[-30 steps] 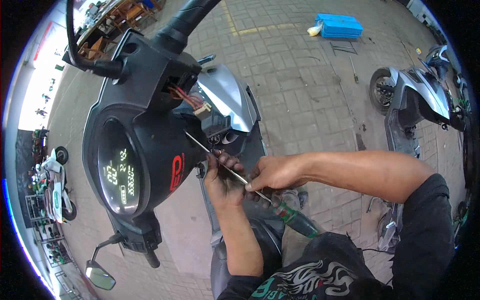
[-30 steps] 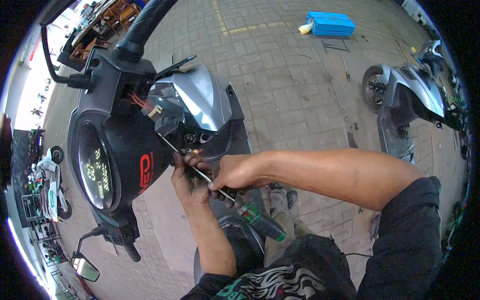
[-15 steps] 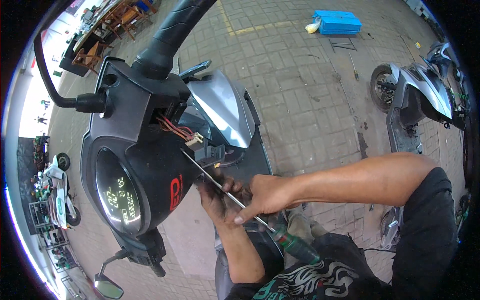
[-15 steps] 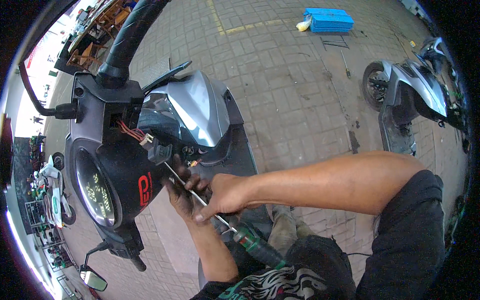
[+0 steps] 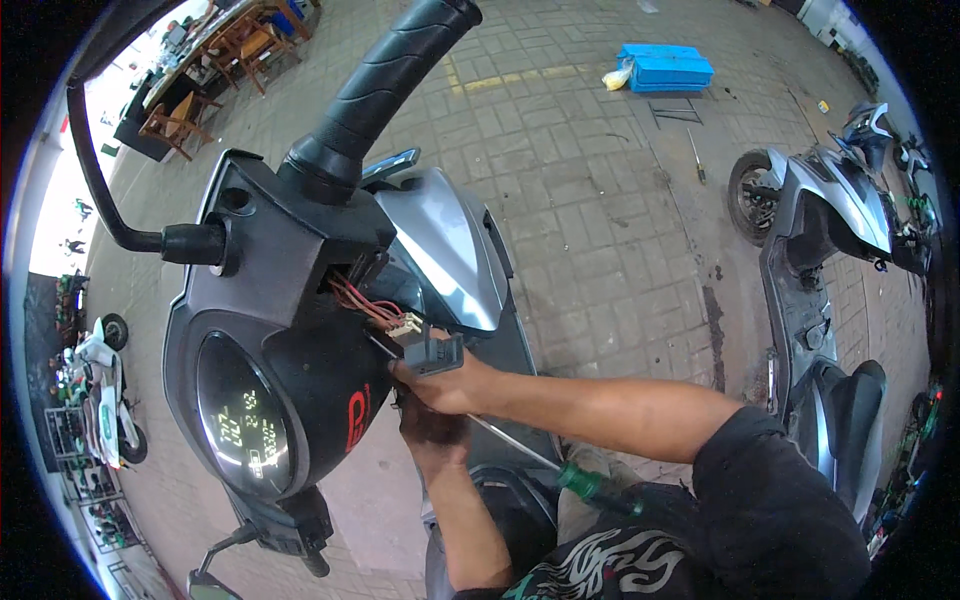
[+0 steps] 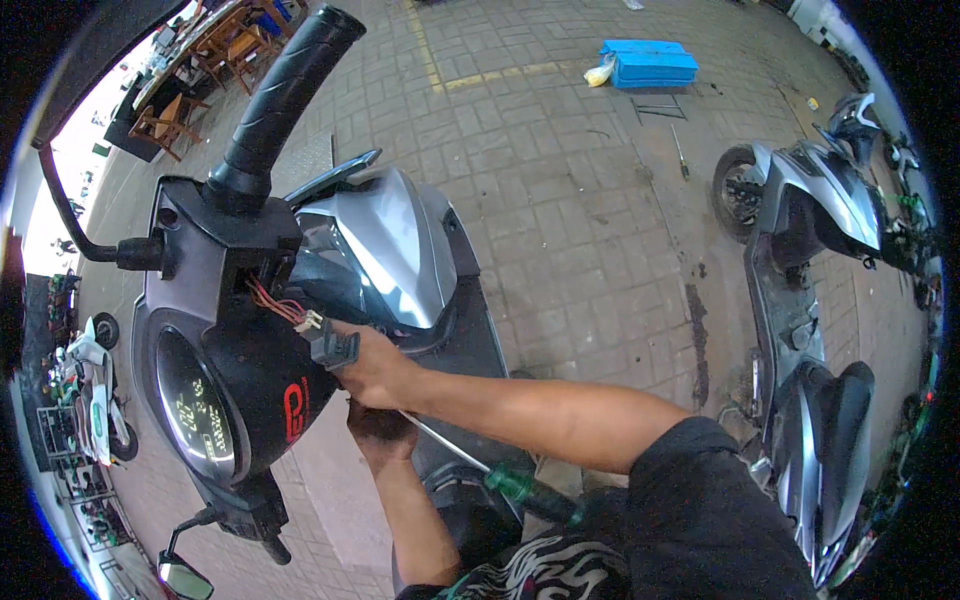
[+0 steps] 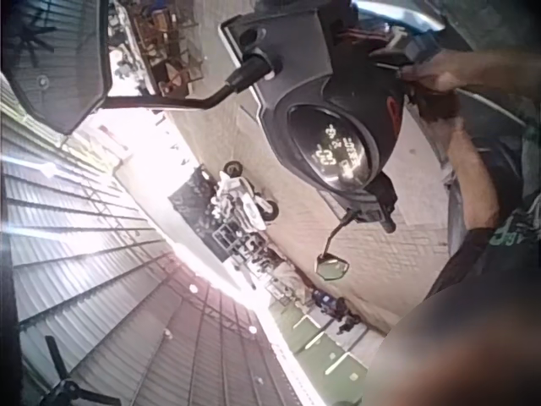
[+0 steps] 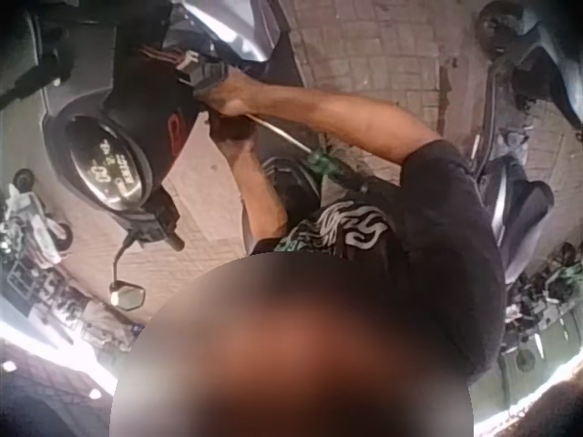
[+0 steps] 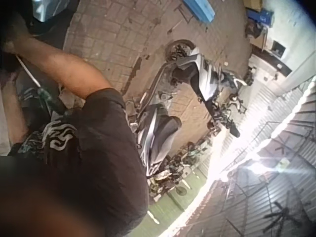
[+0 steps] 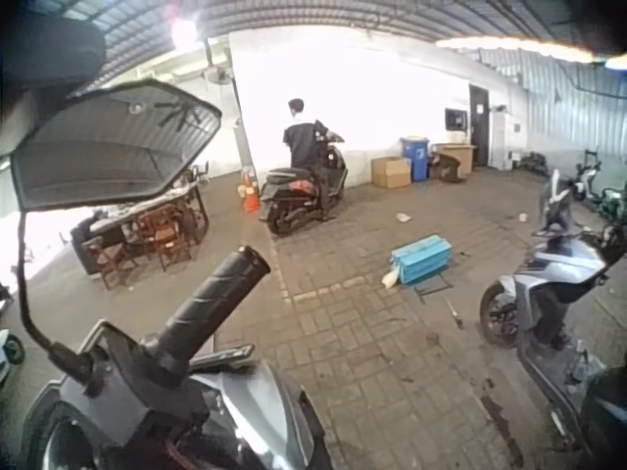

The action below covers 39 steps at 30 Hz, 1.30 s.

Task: The person works on the dashboard and front panel of a scooter using a screwdriver to remove or tighten screws and handles wires near the console.

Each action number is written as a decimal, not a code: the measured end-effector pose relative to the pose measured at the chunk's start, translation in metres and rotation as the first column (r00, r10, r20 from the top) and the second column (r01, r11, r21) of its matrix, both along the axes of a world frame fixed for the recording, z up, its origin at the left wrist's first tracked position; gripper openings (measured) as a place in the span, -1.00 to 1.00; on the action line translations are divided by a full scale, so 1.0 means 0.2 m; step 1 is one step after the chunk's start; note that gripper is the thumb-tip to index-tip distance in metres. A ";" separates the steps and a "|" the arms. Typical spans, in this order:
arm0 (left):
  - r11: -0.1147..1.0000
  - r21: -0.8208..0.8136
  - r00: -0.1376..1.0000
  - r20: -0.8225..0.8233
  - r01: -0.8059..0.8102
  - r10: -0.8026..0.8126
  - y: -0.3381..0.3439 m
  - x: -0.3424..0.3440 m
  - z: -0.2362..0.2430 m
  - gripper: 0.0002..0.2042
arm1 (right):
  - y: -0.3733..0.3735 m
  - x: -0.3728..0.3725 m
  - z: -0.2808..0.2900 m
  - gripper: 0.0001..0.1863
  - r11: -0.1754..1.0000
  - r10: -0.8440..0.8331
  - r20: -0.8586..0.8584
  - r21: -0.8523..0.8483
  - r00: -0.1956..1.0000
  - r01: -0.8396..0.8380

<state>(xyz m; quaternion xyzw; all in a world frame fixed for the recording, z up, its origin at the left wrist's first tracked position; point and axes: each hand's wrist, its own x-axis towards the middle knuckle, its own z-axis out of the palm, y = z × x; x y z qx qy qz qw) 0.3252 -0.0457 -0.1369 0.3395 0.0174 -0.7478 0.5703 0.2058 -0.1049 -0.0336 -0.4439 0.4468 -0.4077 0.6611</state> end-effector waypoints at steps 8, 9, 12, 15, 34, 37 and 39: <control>1.000 0.024 1.000 0.002 0.020 -0.020 0.03 0.01 -0.06 -0.66 | 0.06 0.07 0.01 -0.60 0.997 -0.079 -0.200 -0.036 0.977 0.073; 0.997 0.082 0.999 0.033 0.009 -0.012 0.05 0.02 -0.09 -0.67 | 0.05 0.05 0.02 -0.60 0.999 0.032 -0.260 0.034 0.965 -0.024; 0.991 0.133 1.000 0.014 0.009 -0.011 0.05 -0.02 -0.09 -0.68 | 0.03 0.01 0.00 -0.59 0.991 0.130 -0.360 0.062 0.924 -0.115; 0.998 0.061 0.999 0.042 0.017 -0.019 0.06 -0.08 -0.03 -0.67 | 0.12 -0.01 -0.08 -0.60 0.987 -0.088 -0.306 -0.158 0.948 0.040; 0.848 0.500 0.871 0.481 -0.177 -0.102 0.17 -0.05 -1.20 -0.92 | 0.73 -0.36 -0.76 -0.67 0.647 -0.043 -0.233 0.735 0.972 0.205; 0.823 0.523 0.846 0.523 -0.224 -0.102 0.07 -0.01 -1.45 -0.86 | 0.79 -0.51 -0.76 -0.70 0.575 -0.192 -0.222 0.764 0.956 0.293; 0.829 0.519 0.862 0.497 -0.208 -0.095 -0.01 0.01 -1.51 -0.79 | 0.95 -0.58 -0.73 -0.71 0.609 -0.100 -0.233 0.755 0.967 0.245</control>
